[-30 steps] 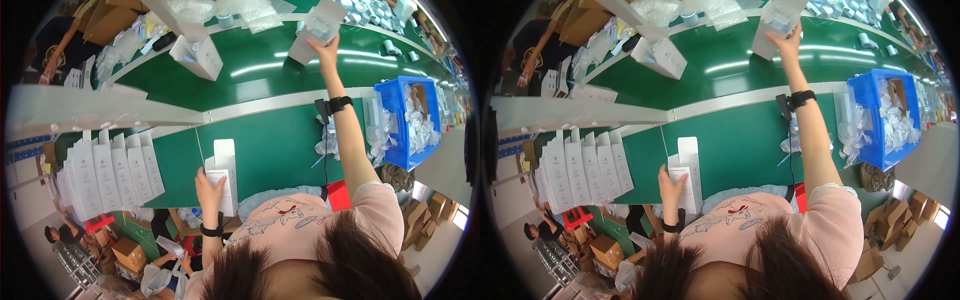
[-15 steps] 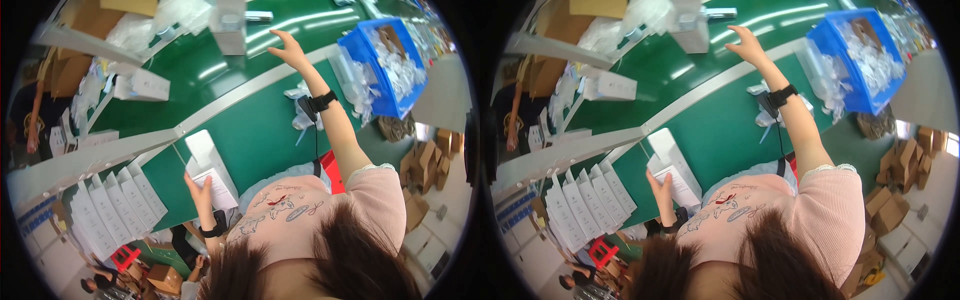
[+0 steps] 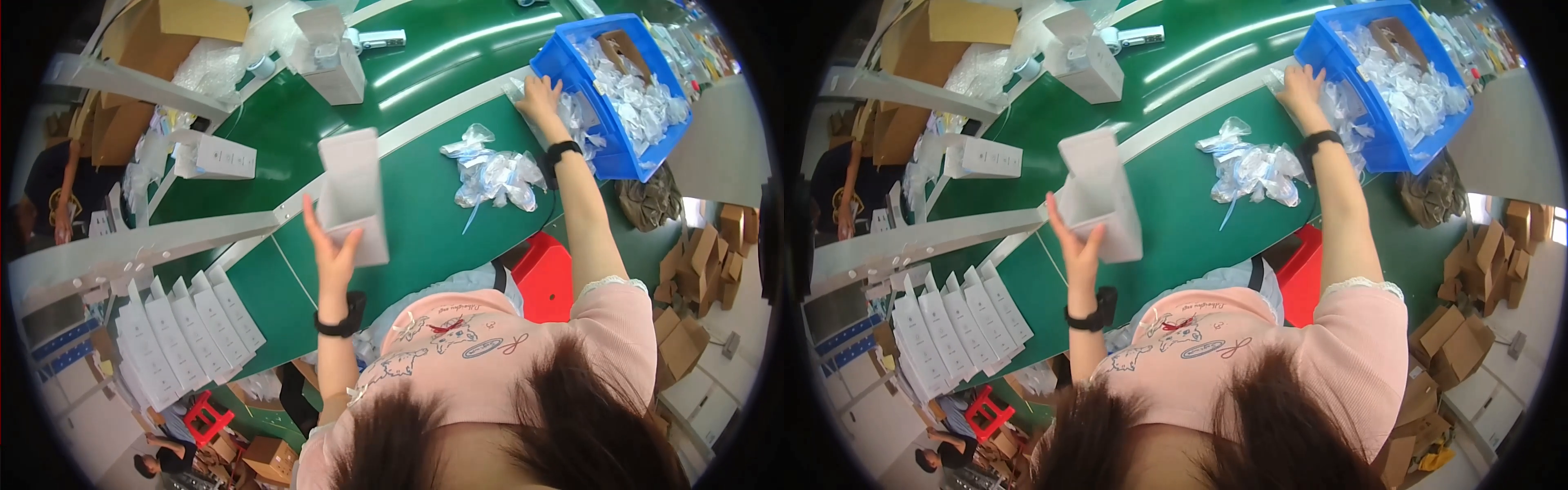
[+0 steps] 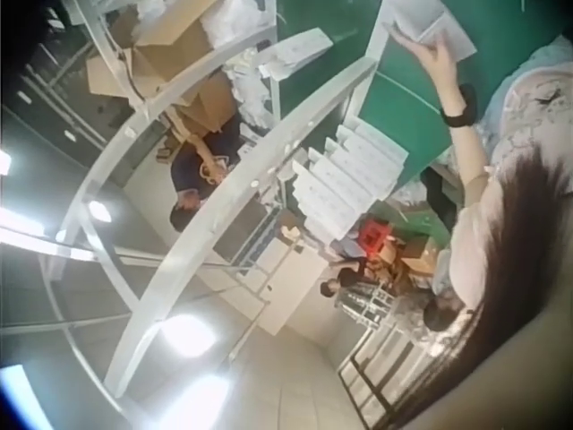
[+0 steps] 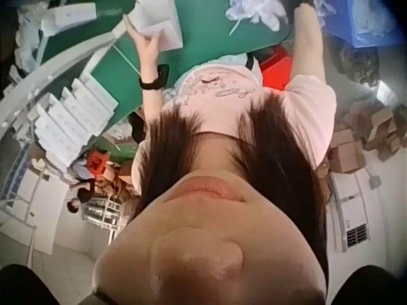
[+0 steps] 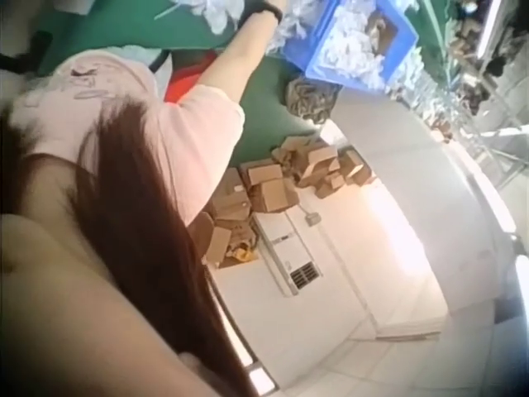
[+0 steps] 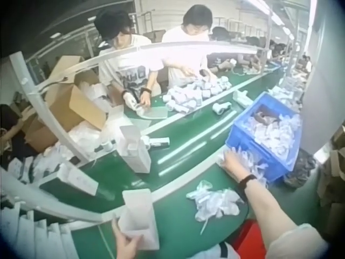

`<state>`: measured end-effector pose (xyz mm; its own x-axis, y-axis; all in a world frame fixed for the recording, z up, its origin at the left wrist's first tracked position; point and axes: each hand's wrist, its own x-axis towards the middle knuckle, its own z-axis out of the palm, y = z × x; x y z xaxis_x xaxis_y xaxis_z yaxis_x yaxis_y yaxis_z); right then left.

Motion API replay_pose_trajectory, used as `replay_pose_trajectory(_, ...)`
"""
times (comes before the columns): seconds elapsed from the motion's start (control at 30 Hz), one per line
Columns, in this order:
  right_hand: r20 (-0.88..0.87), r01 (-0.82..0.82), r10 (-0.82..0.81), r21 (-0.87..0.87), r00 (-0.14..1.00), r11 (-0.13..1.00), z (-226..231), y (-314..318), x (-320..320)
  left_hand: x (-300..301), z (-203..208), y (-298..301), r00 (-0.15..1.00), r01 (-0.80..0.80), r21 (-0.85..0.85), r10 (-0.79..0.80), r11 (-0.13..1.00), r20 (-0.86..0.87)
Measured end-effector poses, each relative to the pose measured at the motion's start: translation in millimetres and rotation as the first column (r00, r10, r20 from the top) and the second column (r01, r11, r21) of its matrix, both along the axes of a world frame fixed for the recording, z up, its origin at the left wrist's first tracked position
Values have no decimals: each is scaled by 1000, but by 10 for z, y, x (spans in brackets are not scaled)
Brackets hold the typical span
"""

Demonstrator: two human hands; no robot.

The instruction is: The person packs handheld fans by placing them into bubble wrap bags, inserting the bagged fans and instruction manuals into cardboard boxes, and stacking the finished boxes on the table.

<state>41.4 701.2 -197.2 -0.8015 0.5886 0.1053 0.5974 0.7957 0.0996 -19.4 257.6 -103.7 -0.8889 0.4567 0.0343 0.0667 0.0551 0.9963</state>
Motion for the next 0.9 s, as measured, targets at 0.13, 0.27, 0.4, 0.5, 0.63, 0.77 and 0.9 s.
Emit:
replay_pose_trajectory(0.13, -435, -114, -29, -299, 900, 947, 316, -264, 48, -4, -26, 339, 999, -21, 104, 16, 994, 44)
replay_pose_trajectory(0.27, -656, -231, -2, -269, 754, 935, 1154, -548, 170, -4, -276, 436, 1000, -2, 180, -2, 984, 18)
replay_pose_trajectory(0.4, -703, -761, -666, -567, 247, 316, 1560, -1161, 54, -46, -218, 520, 873, -11, -341, -157, 940, -461)
replay_pose_trajectory(0.5, -376, -872, -894, -488, 244, -32, 1404, -1435, -138, 29, -194, 659, 894, -49, -357, -119, 933, -432)
replay_pose_trajectory(0.63, -350, -863, -931, -497, 104, 91, 1250, -1966, -506, 145, -328, 810, 956, -120, -280, 35, 953, -292)
replay_pose_trajectory(0.77, -732, -738, -681, -459, 0, 494, 1196, -2181, -481, 199, -357, 886, 946, -155, -116, 113, 981, -303)
replay_pose_trajectory(0.9, -952, -623, 21, -183, 306, 761, 1205, -2278, -167, 408, -520, 917, 909, -180, -93, 129, 979, -397)
